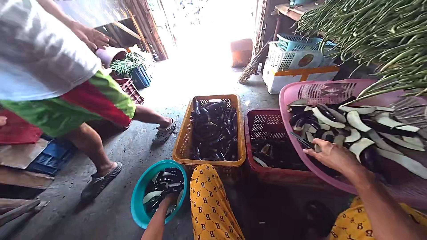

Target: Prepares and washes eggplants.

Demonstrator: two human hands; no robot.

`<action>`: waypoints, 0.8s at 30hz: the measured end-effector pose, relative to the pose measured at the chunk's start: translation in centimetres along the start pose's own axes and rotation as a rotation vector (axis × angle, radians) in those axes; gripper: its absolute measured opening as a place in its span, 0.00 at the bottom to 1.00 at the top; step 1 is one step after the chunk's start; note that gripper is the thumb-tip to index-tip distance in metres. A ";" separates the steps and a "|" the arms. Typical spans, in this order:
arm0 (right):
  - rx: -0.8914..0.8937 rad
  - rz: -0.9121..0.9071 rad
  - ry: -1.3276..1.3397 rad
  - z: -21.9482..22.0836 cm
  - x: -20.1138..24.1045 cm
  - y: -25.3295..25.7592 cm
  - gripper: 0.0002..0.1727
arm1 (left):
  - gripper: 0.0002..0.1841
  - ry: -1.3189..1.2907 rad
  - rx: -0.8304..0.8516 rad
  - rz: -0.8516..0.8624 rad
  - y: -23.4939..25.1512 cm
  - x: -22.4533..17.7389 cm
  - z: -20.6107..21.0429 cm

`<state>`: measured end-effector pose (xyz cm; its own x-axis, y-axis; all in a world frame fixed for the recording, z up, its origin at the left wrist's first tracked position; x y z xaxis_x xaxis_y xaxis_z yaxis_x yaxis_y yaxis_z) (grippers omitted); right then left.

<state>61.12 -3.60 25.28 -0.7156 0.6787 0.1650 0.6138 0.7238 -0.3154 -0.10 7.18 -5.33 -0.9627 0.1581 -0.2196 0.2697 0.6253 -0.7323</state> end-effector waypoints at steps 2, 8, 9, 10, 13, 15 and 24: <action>-0.002 -0.020 0.011 -0.1 0.0 -0.3 0.30 | 0.23 -0.012 -0.024 0.000 -0.2 0.1 -0.1; -0.060 -0.069 0.081 -0.8 -0.8 -0.7 0.29 | 0.27 -0.091 -0.307 -0.124 -2.7 0.9 -1.9; -0.076 -0.083 0.108 -0.8 -1.1 -0.4 0.29 | 0.29 -0.132 -0.372 -0.114 -3.3 1.0 -2.6; -0.092 -0.102 0.136 -0.6 -1.5 0.1 0.29 | 0.34 -0.187 -0.441 -0.103 -3.9 1.1 -3.2; -0.140 -0.158 0.146 0.3 -2.7 1.5 0.28 | 0.44 -0.298 -0.593 -0.112 -5.9 1.7 -4.9; -0.169 -0.201 0.154 0.6 -3.2 2.1 0.28 | 0.47 -0.399 -0.671 -0.132 -7.2 2.4 -5.7; -0.241 -0.271 0.170 1.5 -4.5 5.0 0.27 | 0.47 -0.743 -1.200 0.018 -11.5 4.9 -9.1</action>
<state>66.96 -3.25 21.60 -0.8095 0.4551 0.3709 0.4851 0.8744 -0.0141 -8.12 7.71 7.88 -0.6221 -0.0259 -0.7825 -0.2631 0.9482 0.1778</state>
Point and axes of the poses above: each hand's wrist, its own y-axis towards the middle knuckle, its own z-axis out of the palm, x = y × z, the point moved 9 cm from there along y, towards the middle knuckle, and after that the axes turned 11 degrees about z, right-handed, at the moved point
